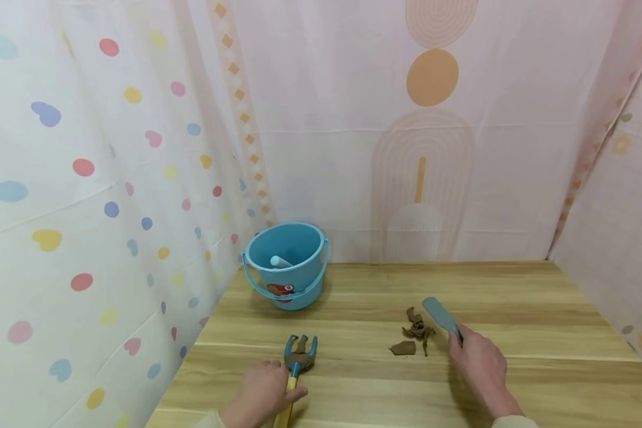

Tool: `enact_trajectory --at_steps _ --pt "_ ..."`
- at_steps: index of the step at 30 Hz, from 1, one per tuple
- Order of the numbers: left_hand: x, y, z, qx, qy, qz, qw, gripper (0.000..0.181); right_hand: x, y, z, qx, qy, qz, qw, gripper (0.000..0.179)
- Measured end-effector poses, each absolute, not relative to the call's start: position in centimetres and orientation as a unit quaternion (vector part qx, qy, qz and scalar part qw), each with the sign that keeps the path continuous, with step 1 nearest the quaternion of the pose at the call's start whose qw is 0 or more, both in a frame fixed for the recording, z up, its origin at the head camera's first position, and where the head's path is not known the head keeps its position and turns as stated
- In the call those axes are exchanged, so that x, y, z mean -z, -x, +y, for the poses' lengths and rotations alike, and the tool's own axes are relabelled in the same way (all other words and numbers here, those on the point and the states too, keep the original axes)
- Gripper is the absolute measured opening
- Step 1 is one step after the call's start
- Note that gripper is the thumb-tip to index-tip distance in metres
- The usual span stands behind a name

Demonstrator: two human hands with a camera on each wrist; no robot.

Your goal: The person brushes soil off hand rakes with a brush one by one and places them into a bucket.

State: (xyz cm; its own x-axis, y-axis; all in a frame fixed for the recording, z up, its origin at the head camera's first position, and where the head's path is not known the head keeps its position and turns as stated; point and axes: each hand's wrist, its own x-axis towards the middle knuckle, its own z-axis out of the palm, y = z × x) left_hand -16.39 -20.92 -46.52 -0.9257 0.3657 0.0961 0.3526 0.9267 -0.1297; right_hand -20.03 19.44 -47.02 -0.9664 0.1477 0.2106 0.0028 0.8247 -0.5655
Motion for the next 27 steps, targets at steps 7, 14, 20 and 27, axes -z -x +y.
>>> enact_trajectory --at_steps 7,14,20,27 --pt "47.0 16.1 -20.3 -0.024 0.165 -0.986 0.013 0.058 47.2 20.1 19.4 -0.292 0.044 -0.947 0.125 0.022" --pt "47.0 16.0 -20.2 -0.025 0.128 -0.991 -0.032 0.051 47.2 20.0 19.5 -0.293 0.049 -0.948 0.116 0.025" --pt "47.5 16.1 -20.4 -0.006 0.111 -0.993 -0.048 0.040 47.1 19.9 19.4 -0.292 0.048 -0.949 0.113 0.022" --pt "48.4 17.1 -20.3 0.006 0.130 -0.991 0.023 0.035 47.1 19.7 19.3 -0.291 0.042 -0.949 0.116 0.019"
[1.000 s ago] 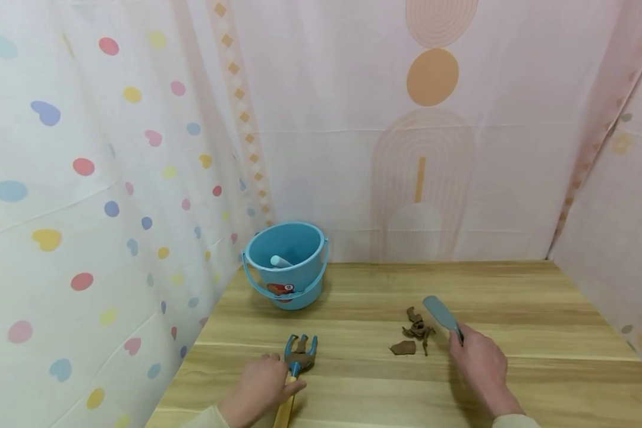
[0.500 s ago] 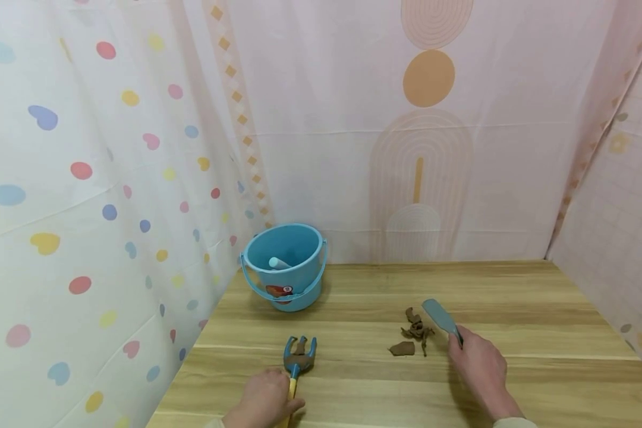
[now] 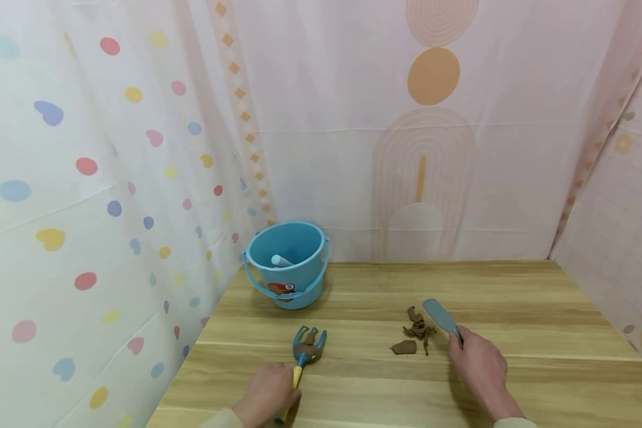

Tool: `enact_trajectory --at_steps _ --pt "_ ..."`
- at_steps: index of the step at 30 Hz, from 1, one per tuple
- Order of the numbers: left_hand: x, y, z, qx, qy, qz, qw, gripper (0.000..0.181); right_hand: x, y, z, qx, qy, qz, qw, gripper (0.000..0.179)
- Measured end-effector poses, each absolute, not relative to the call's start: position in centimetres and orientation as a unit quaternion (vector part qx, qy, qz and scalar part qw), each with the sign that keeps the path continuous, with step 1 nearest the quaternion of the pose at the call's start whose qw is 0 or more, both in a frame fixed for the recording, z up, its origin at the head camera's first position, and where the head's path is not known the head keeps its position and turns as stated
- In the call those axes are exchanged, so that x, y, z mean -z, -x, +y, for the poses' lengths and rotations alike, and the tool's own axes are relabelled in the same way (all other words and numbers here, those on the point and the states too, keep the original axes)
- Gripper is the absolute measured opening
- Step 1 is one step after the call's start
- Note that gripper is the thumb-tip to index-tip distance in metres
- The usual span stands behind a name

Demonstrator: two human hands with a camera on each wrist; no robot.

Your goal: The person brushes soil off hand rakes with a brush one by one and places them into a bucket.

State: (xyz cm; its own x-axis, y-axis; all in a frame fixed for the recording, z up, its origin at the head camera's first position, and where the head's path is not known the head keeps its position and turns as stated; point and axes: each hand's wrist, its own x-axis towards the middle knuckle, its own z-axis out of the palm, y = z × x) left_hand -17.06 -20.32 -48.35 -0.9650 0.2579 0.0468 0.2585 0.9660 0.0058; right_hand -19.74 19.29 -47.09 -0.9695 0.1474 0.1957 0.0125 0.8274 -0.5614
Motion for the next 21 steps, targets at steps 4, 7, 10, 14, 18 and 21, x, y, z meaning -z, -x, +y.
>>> enact_trajectory --at_steps 4,7,10,14,18,21 --pt "48.7 18.2 -20.0 0.015 0.146 -0.988 0.045 0.030 47.1 19.7 19.3 -0.291 0.041 -0.949 0.116 0.019" --pt "48.8 19.0 -19.8 0.033 0.152 -0.987 0.050 0.026 47.1 19.6 19.2 -0.292 0.042 -0.949 0.112 0.019" --pt "48.7 19.5 -19.5 0.064 0.151 -0.985 0.056 0.024 47.2 19.6 19.1 -0.292 0.041 -0.949 0.111 0.019" --pt "48.4 20.5 -18.7 0.094 0.157 -0.980 0.082 0.022 47.2 19.7 19.0 -0.292 0.037 -0.949 0.112 0.019" --pt "47.9 21.7 -17.8 0.101 0.169 -0.975 0.101 0.022 47.2 19.8 18.9 -0.290 0.039 -0.950 0.106 0.019" --pt "47.5 22.4 -17.1 0.093 0.183 -0.972 0.113 0.025 47.3 19.7 18.8 -0.289 0.040 -0.951 0.102 0.022"
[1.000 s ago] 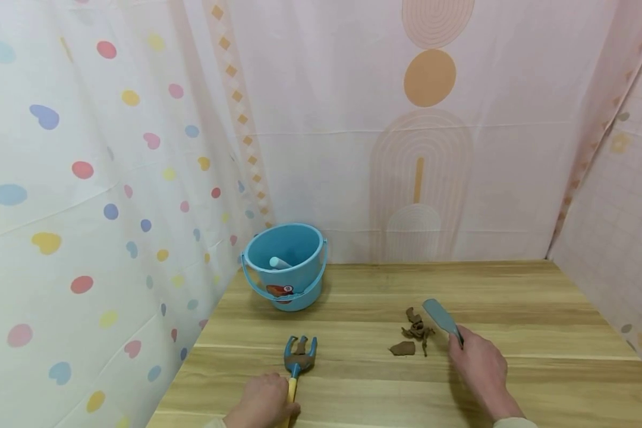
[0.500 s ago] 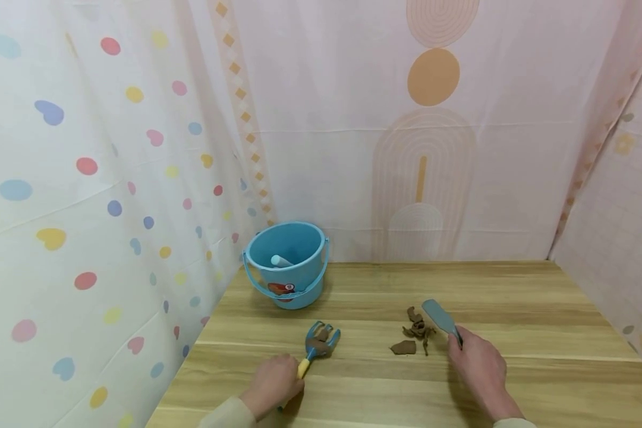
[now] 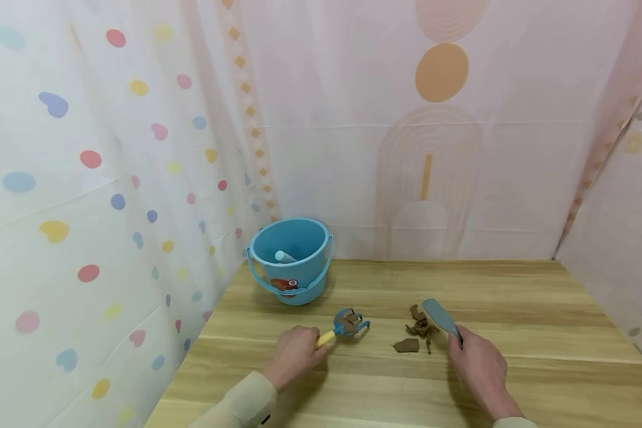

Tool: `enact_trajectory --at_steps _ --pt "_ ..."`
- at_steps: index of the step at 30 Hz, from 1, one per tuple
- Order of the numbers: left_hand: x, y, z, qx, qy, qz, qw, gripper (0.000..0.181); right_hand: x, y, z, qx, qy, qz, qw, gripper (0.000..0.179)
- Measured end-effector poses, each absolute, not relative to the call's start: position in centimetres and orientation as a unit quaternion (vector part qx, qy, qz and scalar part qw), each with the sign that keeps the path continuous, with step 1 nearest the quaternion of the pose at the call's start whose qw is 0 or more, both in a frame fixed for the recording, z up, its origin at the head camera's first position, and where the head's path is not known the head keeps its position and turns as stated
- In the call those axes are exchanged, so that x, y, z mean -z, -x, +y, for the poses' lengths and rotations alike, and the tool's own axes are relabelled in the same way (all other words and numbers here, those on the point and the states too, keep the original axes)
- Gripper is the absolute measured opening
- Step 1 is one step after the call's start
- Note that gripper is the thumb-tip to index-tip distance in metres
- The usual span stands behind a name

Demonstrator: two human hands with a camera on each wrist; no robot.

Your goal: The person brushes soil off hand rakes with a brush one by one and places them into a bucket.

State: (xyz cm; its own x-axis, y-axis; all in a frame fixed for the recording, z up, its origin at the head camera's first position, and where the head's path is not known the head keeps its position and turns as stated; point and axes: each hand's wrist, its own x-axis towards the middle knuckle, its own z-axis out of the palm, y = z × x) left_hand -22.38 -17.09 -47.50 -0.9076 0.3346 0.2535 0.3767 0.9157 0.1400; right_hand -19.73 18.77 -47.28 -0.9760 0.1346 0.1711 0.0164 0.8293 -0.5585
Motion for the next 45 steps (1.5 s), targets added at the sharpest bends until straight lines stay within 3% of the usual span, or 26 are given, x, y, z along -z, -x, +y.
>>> enact_trajectory --at_steps 7,18,26,30,37,42,45 --pt "47.0 23.2 -15.5 0.070 0.198 -0.968 0.135 0.031 47.4 19.5 18.6 -0.294 0.037 -0.950 0.096 0.024" --pt "46.3 23.2 -13.5 0.079 0.225 -0.959 0.151 0.027 46.6 19.7 18.0 -0.295 0.017 -0.948 0.119 0.027" --pt "46.5 23.4 -12.2 0.073 0.215 -0.965 0.130 0.031 46.6 19.4 17.6 -0.299 0.015 -0.948 0.110 0.032" --pt "46.6 23.1 -11.6 0.060 0.230 -0.959 0.153 0.034 46.5 19.5 17.3 -0.300 0.007 -0.946 0.121 0.020" --pt "46.4 22.6 -10.8 0.036 0.248 -0.952 0.173 0.034 46.3 19.3 16.4 -0.303 -0.014 -0.944 0.128 0.018" --pt "46.3 22.6 -10.5 0.038 0.247 -0.952 0.176 0.035 46.2 19.1 15.8 -0.298 -0.031 -0.947 0.120 0.034" --pt "46.3 22.6 -10.4 0.045 0.245 -0.952 0.176 0.034 46.4 19.1 15.4 -0.293 -0.040 -0.947 0.125 0.035"
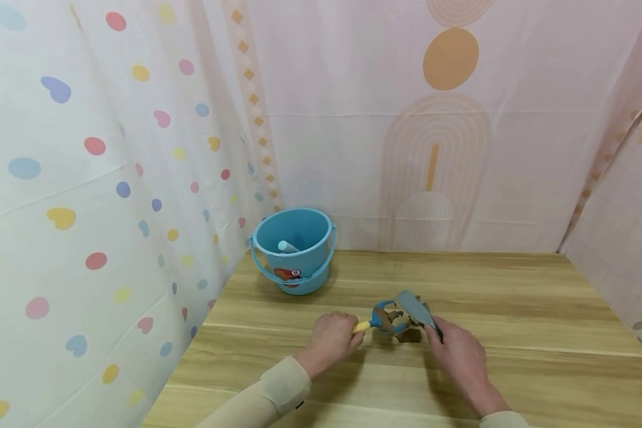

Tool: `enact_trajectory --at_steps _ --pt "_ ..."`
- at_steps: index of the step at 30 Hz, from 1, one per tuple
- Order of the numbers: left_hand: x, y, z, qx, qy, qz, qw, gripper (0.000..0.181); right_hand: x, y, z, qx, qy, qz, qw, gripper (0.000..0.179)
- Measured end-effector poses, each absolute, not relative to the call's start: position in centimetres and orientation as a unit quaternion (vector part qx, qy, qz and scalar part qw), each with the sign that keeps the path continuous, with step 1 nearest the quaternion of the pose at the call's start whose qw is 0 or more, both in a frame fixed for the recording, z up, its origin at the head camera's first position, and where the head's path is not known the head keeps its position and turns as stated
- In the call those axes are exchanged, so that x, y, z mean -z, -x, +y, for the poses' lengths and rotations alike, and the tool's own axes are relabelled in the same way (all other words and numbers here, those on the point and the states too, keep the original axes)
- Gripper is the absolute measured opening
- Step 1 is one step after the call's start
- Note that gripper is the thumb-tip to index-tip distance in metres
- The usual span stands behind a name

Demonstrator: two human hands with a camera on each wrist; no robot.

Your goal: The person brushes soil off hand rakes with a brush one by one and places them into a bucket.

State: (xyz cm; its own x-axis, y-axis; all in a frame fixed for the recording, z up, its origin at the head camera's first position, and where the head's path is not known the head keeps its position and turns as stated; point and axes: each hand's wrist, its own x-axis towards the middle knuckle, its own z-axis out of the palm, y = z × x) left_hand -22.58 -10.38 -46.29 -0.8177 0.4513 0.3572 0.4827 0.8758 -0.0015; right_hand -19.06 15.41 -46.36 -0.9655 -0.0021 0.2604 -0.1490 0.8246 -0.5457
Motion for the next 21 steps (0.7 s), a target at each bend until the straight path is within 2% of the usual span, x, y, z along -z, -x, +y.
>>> enact_trajectory --at_steps 13,21 --pt "46.3 22.4 -10.0 0.056 0.265 -0.944 0.190 0.037 46.6 18.9 13.0 -0.271 -0.105 -0.939 0.184 0.034" --pt "46.1 21.9 -9.6 -0.015 0.292 -0.930 0.222 0.032 46.8 18.9 12.5 -0.216 -0.104 -0.952 0.188 0.029"
